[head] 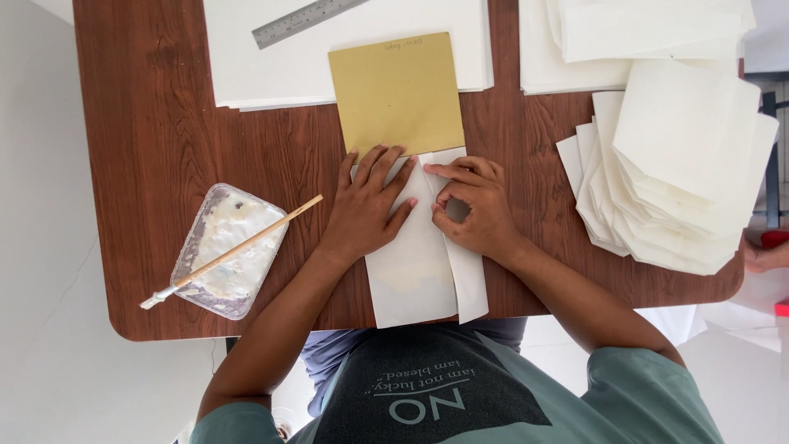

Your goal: Manually assembling paper bags by folding paper sheets and applying glue with a brush.

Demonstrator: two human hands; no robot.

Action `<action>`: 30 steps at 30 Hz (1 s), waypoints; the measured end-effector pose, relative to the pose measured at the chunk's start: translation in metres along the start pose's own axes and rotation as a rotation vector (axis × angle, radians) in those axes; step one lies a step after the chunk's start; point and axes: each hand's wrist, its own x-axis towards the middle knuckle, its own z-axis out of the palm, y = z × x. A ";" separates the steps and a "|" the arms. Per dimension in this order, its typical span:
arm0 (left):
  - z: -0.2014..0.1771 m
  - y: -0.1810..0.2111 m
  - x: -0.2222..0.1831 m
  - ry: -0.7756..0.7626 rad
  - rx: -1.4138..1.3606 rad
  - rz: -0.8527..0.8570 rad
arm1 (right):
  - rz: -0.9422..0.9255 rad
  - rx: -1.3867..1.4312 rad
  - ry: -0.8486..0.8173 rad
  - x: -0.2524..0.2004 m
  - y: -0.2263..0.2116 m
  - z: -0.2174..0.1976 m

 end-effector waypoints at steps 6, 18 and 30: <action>-0.005 0.004 -0.001 -0.016 -0.017 -0.021 | -0.003 -0.009 -0.063 0.001 -0.002 -0.004; -0.005 0.003 0.000 -0.048 -0.034 -0.025 | 0.016 0.021 -0.100 0.000 0.006 -0.006; -0.006 0.003 0.001 -0.037 -0.044 -0.046 | -0.008 0.047 -0.045 0.000 0.005 -0.003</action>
